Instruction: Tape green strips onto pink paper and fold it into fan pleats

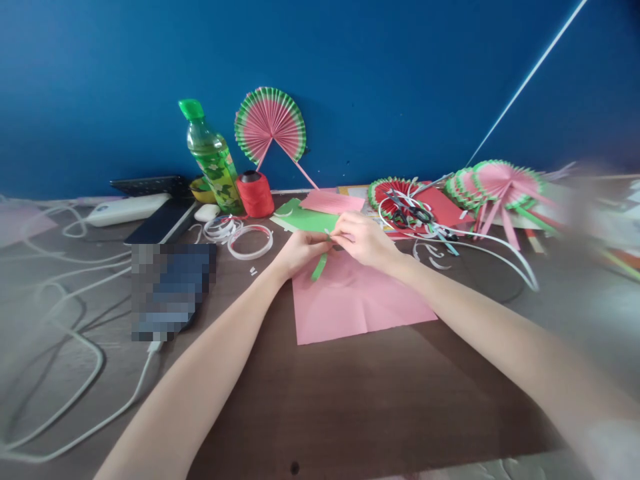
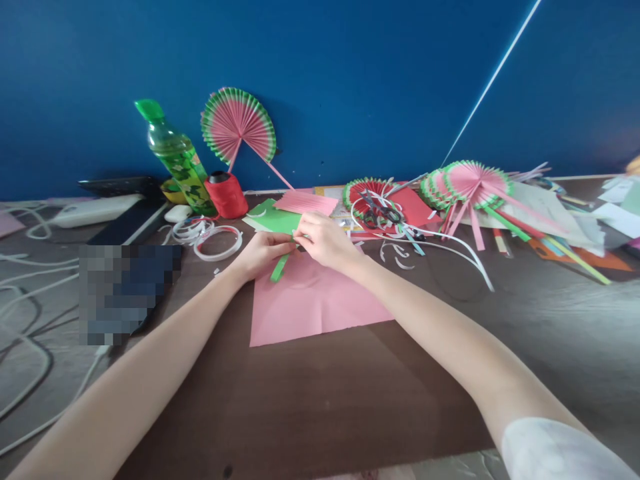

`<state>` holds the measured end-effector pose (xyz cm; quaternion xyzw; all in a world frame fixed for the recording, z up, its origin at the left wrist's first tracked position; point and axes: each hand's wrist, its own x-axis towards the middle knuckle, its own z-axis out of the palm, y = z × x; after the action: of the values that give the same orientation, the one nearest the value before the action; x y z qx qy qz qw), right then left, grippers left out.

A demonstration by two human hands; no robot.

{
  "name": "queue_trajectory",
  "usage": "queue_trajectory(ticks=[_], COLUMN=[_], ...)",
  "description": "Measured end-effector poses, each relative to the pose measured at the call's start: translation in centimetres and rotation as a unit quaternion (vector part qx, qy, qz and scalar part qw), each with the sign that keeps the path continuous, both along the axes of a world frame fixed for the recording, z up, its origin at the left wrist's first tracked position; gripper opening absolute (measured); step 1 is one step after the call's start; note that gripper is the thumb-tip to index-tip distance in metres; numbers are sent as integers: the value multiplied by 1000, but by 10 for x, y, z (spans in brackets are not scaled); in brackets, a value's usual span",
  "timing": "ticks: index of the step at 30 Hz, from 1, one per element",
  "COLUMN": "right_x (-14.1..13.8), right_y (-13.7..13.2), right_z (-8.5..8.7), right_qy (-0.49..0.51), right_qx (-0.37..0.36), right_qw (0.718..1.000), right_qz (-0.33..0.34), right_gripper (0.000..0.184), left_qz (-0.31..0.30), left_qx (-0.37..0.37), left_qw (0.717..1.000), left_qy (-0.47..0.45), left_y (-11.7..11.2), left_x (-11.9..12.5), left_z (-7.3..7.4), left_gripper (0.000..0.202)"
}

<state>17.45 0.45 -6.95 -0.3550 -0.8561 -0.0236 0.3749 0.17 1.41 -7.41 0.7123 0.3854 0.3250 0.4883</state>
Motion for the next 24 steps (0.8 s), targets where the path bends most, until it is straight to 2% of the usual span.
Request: queue_trajectory(ticks=[6,10,17,24], right_x=[-1,-1,1,1], right_y=[-2,-1,0,-2], right_z=[1,0,1,2], right_qy=[-49,-45,7,68], right_qx=[36,51,14,-39], right_qw=[998,998,1000,997], right_qz=[-6,-9,25,21], right_gripper=[22,20,15,13], left_qz=[-1,-12,-24,-22], left_qx=[-3,1,-10,-7], left_qw=[1000,1000,999,999], left_qy=[4,-11,-23,-25], left_y=[-1,1,1,2], left_x=[0,-1,-1,-2], left_z=[1,-2,-2,-3], left_gripper=[20,20,22,23])
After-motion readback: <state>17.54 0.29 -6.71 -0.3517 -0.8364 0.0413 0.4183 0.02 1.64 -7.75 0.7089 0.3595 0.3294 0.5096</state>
